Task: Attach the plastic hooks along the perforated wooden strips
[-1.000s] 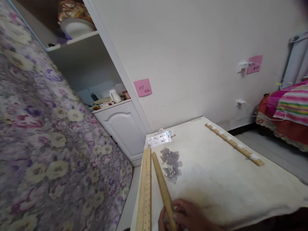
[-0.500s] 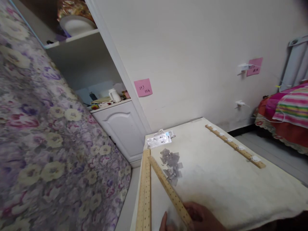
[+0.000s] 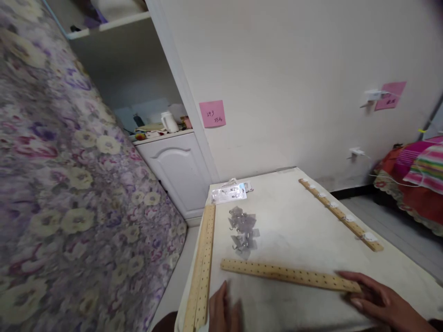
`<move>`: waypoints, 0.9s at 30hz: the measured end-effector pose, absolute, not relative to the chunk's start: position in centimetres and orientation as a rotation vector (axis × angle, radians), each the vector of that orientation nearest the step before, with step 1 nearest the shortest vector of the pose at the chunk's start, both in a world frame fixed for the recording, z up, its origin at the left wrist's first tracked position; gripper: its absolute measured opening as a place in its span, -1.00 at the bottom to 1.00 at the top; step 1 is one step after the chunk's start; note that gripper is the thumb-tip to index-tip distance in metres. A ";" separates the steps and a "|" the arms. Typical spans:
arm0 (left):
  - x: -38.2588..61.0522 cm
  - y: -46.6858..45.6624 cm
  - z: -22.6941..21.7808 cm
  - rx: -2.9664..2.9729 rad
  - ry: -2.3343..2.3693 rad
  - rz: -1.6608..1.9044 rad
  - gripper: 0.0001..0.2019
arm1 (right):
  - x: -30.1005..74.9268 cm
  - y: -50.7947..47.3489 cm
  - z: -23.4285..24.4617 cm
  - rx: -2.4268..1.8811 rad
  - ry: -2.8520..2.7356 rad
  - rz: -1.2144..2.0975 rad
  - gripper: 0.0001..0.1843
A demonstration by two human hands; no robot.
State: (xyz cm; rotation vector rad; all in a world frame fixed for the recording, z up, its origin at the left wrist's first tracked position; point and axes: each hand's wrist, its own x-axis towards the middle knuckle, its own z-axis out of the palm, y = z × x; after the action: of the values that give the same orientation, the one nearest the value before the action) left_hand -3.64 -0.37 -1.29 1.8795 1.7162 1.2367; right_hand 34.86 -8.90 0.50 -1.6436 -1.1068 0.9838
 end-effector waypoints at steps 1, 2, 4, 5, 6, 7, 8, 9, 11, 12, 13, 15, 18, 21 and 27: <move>-3.7 0.1 -0.9 1.939 1.738 1.232 -0.51 | 35.2 -8.5 0.0 -1.651 -1.147 0.897 -0.43; -3.8 0.6 -0.6 1.987 1.767 1.211 -0.53 | 35.5 -8.0 -0.5 -1.669 -1.204 0.825 -0.45; -3.7 1.9 -0.2 2.074 1.776 1.080 -0.52 | 35.9 -7.3 -1.2 -1.714 -1.320 0.708 -0.53; -3.6 2.6 -0.1 2.089 1.809 1.060 -0.51 | 36.2 -7.0 -1.5 -1.732 -1.366 0.660 -0.57; -3.4 3.2 -0.1 2.112 1.829 1.035 -0.48 | 36.4 -6.8 -1.6 -1.747 -1.402 0.621 -0.60; -3.2 3.8 -0.1 2.135 1.851 1.024 -0.47 | 36.6 -6.6 -1.7 -1.755 -1.431 0.591 -0.61; -3.0 4.2 -0.2 2.159 1.867 1.015 -0.46 | 36.8 -6.5 -1.8 -1.757 -1.460 0.571 -0.62; -2.8 4.7 -0.3 2.186 1.872 1.012 -0.46 | 36.9 -6.5 -1.8 -1.757 -1.487 0.557 -0.63; -2.4 5.2 -0.6 2.228 1.862 1.021 -0.48 | 37.1 -6.4 -1.8 -1.750 -1.530 0.542 -0.65; -2.3 5.3 -0.7 2.241 1.855 1.032 -0.49 | 37.1 -6.4 -1.8 -1.745 -1.545 0.542 -0.66; -2.2 5.3 -0.7 2.243 1.855 1.043 -0.50 | 37.1 -6.4 -1.8 -1.744 -1.555 0.546 -0.66; -2.1 5.2 -0.7 2.236 1.863 1.057 -0.51 | 36.9 -6.3 -1.8 -1.750 -1.566 0.555 -0.65; -2.1 5.0 -0.5 2.198 1.853 1.066 -0.53 | 36.9 -6.3 -1.5 -1.766 -1.569 0.564 -0.66; -2.2 4.8 -0.1 2.148 1.819 1.063 -0.54 | 37.7 -6.4 -0.9 -1.798 -1.550 0.569 -0.64; -2.4 4.5 0.2 2.161 1.757 0.994 -0.61 | 40.1 -6.9 -1.1 -1.865 -1.536 0.595 -0.62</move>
State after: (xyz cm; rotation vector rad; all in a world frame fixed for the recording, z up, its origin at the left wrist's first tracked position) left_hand -2.37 4.49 0.22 2.1609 1.7565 0.9935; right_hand 40.05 -6.86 -1.13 -1.8650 -1.5361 0.5951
